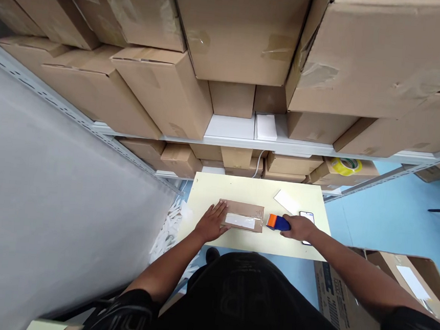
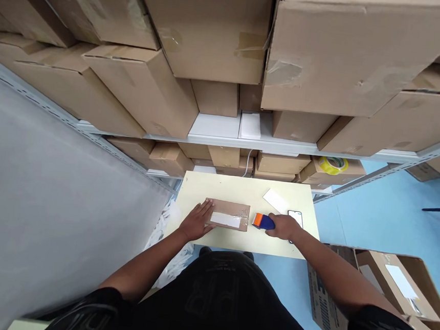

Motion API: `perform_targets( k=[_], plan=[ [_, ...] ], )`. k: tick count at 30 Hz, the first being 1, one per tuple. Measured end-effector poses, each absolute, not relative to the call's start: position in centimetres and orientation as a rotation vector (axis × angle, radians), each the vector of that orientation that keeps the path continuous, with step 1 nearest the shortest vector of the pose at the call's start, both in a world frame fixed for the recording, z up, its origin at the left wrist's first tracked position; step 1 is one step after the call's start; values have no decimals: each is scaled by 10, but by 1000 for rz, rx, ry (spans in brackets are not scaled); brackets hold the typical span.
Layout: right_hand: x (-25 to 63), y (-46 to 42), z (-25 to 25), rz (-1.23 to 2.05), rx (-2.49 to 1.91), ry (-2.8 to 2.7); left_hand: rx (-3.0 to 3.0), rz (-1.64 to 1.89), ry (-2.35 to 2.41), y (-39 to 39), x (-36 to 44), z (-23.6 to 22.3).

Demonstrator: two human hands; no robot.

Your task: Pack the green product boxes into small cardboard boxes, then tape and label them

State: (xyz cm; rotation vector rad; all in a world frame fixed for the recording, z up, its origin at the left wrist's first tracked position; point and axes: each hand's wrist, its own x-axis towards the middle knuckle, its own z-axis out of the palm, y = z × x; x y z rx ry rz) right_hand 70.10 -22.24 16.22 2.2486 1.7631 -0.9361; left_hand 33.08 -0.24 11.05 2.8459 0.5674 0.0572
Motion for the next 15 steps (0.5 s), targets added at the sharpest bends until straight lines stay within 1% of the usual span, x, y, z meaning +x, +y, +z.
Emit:
perform_targets(
  k=[3, 8, 15],
  plan=[
    [691, -201, 156, -1055, 2289, 1701, 2844, 71, 565, -2, 330, 110],
    [692, -170, 156, -1535, 2332, 1299, 2831, 96, 545, 0, 329, 109],
    [685, -190, 142, -2076, 2381, 892, 2831, 117, 522, 0, 328, 108]
  ],
)
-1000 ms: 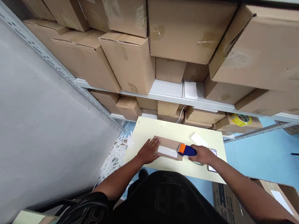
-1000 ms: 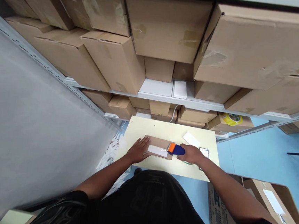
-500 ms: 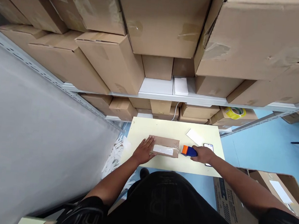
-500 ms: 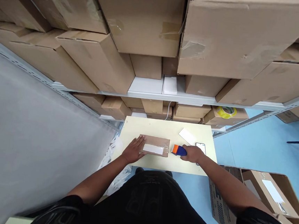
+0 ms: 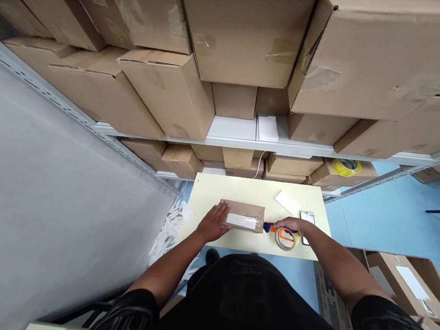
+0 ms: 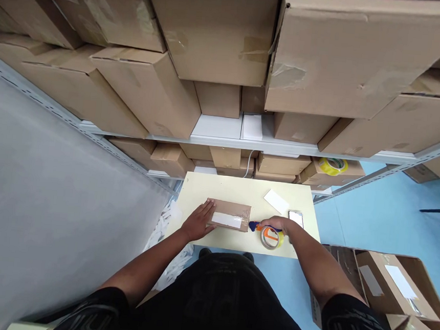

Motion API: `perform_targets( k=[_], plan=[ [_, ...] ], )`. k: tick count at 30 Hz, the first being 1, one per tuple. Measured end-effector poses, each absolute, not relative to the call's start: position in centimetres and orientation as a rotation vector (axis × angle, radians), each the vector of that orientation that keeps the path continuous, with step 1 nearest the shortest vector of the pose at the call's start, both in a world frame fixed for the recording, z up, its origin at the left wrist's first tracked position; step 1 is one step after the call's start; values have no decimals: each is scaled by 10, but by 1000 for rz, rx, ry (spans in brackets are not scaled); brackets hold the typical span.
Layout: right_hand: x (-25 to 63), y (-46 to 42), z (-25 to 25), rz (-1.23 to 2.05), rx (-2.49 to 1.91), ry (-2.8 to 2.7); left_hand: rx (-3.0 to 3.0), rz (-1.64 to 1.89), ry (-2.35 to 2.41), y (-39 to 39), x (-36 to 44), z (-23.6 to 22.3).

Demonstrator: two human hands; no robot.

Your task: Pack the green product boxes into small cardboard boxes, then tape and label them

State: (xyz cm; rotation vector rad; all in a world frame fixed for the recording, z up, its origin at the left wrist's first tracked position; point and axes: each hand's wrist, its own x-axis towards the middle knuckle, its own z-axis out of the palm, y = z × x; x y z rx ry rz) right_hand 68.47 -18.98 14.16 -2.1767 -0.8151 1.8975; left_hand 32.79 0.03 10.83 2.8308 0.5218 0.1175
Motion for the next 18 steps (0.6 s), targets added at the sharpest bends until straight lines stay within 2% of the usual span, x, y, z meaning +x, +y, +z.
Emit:
perform_targets(
  k=[2, 8, 11, 14, 18],
  plan=[
    [676, -201, 139, 1840, -2176, -743, 2834, 117, 522, 1, 328, 107],
    [653, -221, 128, 1332, -2479, -928, 2837, 97, 519, 1, 327, 106],
    [645, -229, 118, 1268, -2719, -1025, 2832, 93, 519, 1, 327, 108],
    [636, -237, 109, 1198, -2763, -1067, 2828, 92, 517, 1, 326, 109],
    [620, -239, 102, 841, -2826, -1216, 2819, 112, 516, 2, 326, 108]
  ],
)
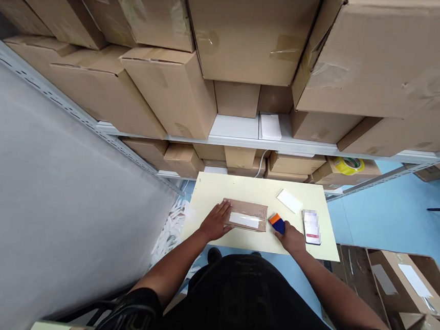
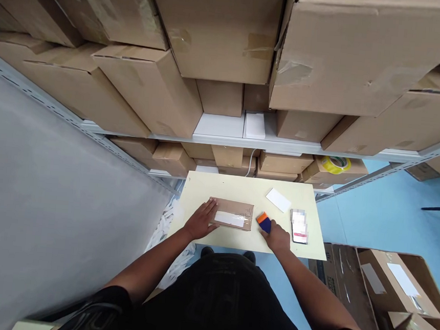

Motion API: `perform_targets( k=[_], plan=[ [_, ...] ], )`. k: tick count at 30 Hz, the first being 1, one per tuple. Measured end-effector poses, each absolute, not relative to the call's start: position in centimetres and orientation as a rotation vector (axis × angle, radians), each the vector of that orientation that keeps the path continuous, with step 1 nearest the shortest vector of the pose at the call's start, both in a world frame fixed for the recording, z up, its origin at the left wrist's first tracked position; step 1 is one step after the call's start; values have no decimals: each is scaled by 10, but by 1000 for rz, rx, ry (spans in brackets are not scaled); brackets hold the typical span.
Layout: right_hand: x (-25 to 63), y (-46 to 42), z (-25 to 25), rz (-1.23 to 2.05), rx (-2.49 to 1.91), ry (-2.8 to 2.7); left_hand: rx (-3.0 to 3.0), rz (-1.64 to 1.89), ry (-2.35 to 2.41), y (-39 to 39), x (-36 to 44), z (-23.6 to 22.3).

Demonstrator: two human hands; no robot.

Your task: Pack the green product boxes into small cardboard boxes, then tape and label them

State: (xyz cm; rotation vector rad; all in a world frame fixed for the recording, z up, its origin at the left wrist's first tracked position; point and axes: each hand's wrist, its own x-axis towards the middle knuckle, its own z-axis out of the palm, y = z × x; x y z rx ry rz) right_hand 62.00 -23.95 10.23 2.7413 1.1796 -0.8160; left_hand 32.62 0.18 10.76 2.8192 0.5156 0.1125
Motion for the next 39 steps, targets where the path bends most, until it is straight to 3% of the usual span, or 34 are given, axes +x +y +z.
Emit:
perform_targets(
  k=[7, 14, 18, 21, 25, 27, 39],
  plan=[
    [608, -220, 78, -377, 2664, 1382, 2649, 234, 688, -6, 325, 102],
    [600, -225, 57, -422, 2650, 1448, 1937, 133, 1029, -15, 312, 87],
    [593, -233, 62, -377, 2854, 1521, 1685, 150, 979, -17, 304, 70],
    [582, -235, 60, -610, 3001, 1732, 1578, 128, 951, -17, 304, 61],
    [564, -227, 49, -1420, 3094, 1587, 1514, 116, 935, -19, 306, 56],
    [559, -221, 49, -1605, 3153, 1468, 1537, 144, 919, -20, 307, 57],
    [576, -155, 99, -1342, 3155, 1269, 1751, 210, 1093, -2, 317, 83]
  ],
)
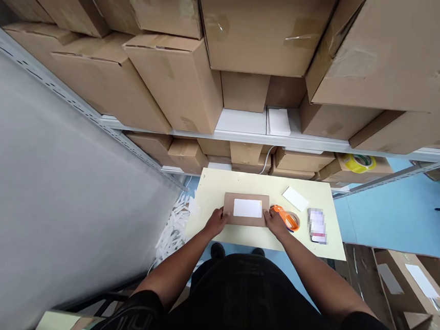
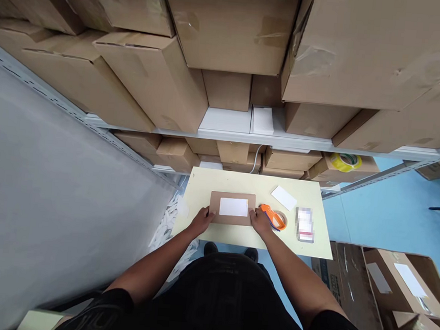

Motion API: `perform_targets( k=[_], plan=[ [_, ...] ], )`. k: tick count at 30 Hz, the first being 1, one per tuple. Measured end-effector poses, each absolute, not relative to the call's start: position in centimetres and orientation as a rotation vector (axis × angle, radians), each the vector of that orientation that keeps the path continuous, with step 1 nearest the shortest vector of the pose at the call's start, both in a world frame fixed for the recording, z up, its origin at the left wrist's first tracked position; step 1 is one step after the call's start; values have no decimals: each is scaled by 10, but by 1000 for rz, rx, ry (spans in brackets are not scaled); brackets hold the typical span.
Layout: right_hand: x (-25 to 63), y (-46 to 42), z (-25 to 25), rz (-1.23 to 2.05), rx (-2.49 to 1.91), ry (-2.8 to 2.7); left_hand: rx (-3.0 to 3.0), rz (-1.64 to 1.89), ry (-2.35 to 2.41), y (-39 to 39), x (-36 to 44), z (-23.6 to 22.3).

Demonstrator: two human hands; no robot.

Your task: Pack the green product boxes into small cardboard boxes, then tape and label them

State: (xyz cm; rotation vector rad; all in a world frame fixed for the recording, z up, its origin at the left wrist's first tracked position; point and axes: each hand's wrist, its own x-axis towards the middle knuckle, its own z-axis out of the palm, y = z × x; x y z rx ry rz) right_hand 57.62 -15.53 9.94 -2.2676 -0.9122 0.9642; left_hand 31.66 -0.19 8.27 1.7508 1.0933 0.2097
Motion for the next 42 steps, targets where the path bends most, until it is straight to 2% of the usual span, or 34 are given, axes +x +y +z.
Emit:
perform_targets(
  k=[6, 11, 18, 21, 26, 30, 36, 42],
  plan=[
    [576, -161, 95, 891, -2274, -934, 1700, 270, 1147, 0, 320, 83],
    [587, -212, 77, 422, -2642, -953, 1731, 415, 1270, -13, 301, 89],
    [601, -223, 54, 467, -2882, -960, 1928, 397, 1090, -36, 290, 130],
    [606, -228, 60, 484, -2762, -882, 1954, 365, 1025, -43, 304, 148],
    [610, -257, 86, 906, -2201, -596, 1943, 261, 874, -47, 359, 173],
    [600, -273, 109, 999, -1906, -512, 1799, 66, 792, -45, 421, 193],
    [589, -281, 126, 1071, -1832, -516, 1524, -215, 739, -60, 472, 203],
    [592, -290, 123, 1078, -1825, -547, 1494, -207, 856, -81, 477, 191]
  ],
)
